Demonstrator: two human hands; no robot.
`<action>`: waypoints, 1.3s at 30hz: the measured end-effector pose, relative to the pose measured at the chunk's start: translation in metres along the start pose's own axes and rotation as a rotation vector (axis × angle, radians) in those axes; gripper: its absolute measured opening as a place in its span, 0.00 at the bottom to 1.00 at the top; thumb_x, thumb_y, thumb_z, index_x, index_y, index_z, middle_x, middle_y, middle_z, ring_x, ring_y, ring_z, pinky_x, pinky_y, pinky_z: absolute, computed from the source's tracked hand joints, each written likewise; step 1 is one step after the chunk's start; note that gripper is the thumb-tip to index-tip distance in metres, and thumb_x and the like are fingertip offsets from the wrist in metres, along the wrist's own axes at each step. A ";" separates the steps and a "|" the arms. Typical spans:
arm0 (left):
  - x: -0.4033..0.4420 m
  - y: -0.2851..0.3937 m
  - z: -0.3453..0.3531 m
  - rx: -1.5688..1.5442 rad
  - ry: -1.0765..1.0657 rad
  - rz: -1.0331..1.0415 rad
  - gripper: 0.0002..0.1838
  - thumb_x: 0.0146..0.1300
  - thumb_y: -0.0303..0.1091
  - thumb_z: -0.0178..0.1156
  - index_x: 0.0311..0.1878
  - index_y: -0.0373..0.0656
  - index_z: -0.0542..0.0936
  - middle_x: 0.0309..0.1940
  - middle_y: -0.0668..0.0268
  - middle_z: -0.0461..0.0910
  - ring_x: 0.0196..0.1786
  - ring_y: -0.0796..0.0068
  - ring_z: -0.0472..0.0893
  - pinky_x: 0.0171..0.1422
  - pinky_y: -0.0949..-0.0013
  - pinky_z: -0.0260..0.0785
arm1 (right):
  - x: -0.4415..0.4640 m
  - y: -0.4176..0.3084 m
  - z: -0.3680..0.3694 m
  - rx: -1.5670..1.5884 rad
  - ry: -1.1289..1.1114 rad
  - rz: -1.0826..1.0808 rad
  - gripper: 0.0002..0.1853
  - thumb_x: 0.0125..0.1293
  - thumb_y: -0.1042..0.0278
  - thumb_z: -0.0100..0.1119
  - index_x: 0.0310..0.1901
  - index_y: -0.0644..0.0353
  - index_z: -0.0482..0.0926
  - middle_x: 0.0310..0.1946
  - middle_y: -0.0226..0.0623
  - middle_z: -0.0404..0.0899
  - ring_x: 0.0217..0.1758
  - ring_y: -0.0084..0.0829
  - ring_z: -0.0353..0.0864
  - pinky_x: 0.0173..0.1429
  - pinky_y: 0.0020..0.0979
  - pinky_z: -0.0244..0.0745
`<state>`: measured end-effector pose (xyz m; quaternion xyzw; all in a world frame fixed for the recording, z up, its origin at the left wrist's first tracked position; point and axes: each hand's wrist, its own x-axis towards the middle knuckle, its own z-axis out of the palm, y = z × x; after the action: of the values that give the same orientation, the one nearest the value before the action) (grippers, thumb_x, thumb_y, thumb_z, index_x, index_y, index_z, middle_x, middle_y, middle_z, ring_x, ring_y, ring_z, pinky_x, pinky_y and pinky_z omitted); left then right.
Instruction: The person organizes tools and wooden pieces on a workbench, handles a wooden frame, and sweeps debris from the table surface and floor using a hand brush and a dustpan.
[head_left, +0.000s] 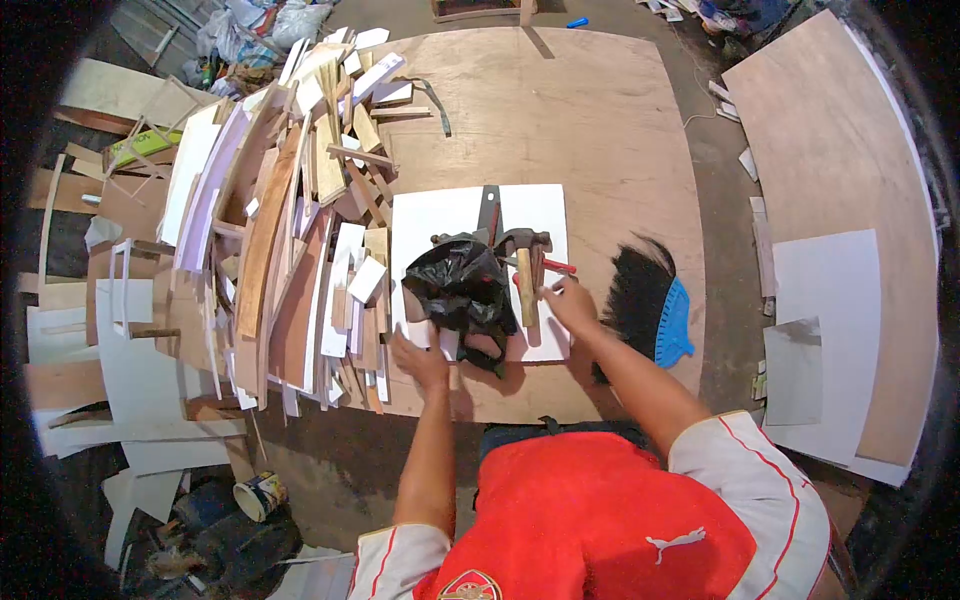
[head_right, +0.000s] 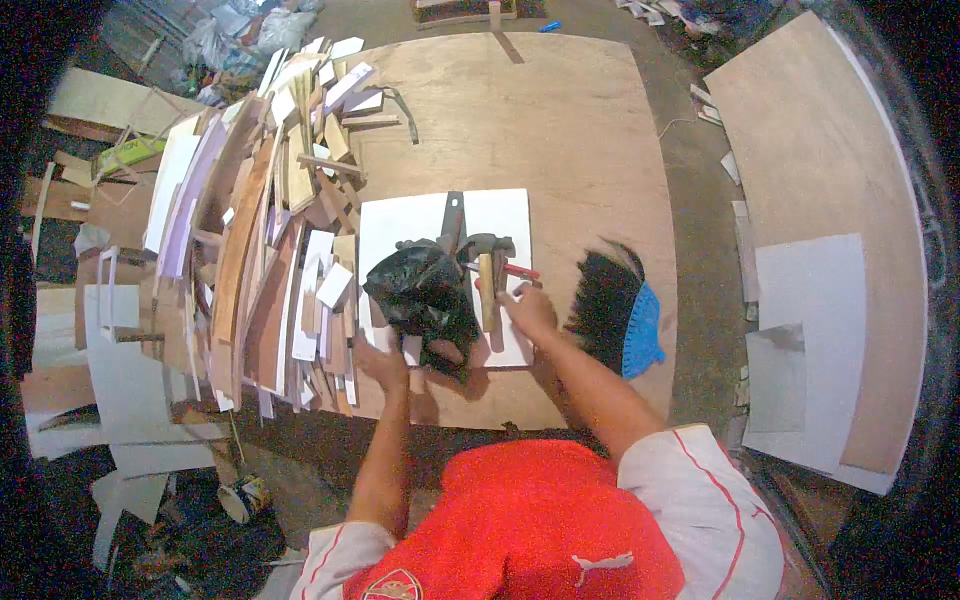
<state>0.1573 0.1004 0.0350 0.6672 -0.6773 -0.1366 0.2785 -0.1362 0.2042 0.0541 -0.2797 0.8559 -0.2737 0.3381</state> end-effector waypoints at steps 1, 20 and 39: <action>-0.006 0.012 0.000 0.050 -0.016 0.143 0.51 0.60 0.63 0.67 0.74 0.35 0.61 0.67 0.42 0.64 0.72 0.41 0.61 0.77 0.42 0.51 | -0.005 -0.017 0.000 0.038 -0.073 0.021 0.24 0.60 0.50 0.65 0.46 0.65 0.82 0.42 0.57 0.85 0.48 0.56 0.85 0.55 0.50 0.78; -0.004 0.076 -0.006 0.069 -0.241 0.207 0.58 0.54 0.49 0.75 0.82 0.64 0.48 0.66 0.40 0.66 0.60 0.37 0.74 0.63 0.45 0.69 | -0.006 -0.009 0.049 0.089 -0.044 -0.242 0.23 0.58 0.53 0.71 0.46 0.64 0.84 0.30 0.51 0.85 0.36 0.50 0.87 0.44 0.47 0.81; -0.113 0.044 -0.035 0.380 -0.705 0.293 0.34 0.73 0.61 0.47 0.76 0.53 0.67 0.81 0.48 0.49 0.84 0.45 0.41 0.83 0.41 0.40 | -0.036 0.172 -0.091 -0.652 0.388 0.480 0.65 0.44 0.17 0.66 0.76 0.57 0.58 0.74 0.55 0.60 0.77 0.54 0.59 0.76 0.57 0.57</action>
<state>0.1352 0.2212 0.0654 0.5159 -0.8318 -0.1881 -0.0816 -0.2306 0.3727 0.0132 -0.1085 0.9857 0.0492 0.1194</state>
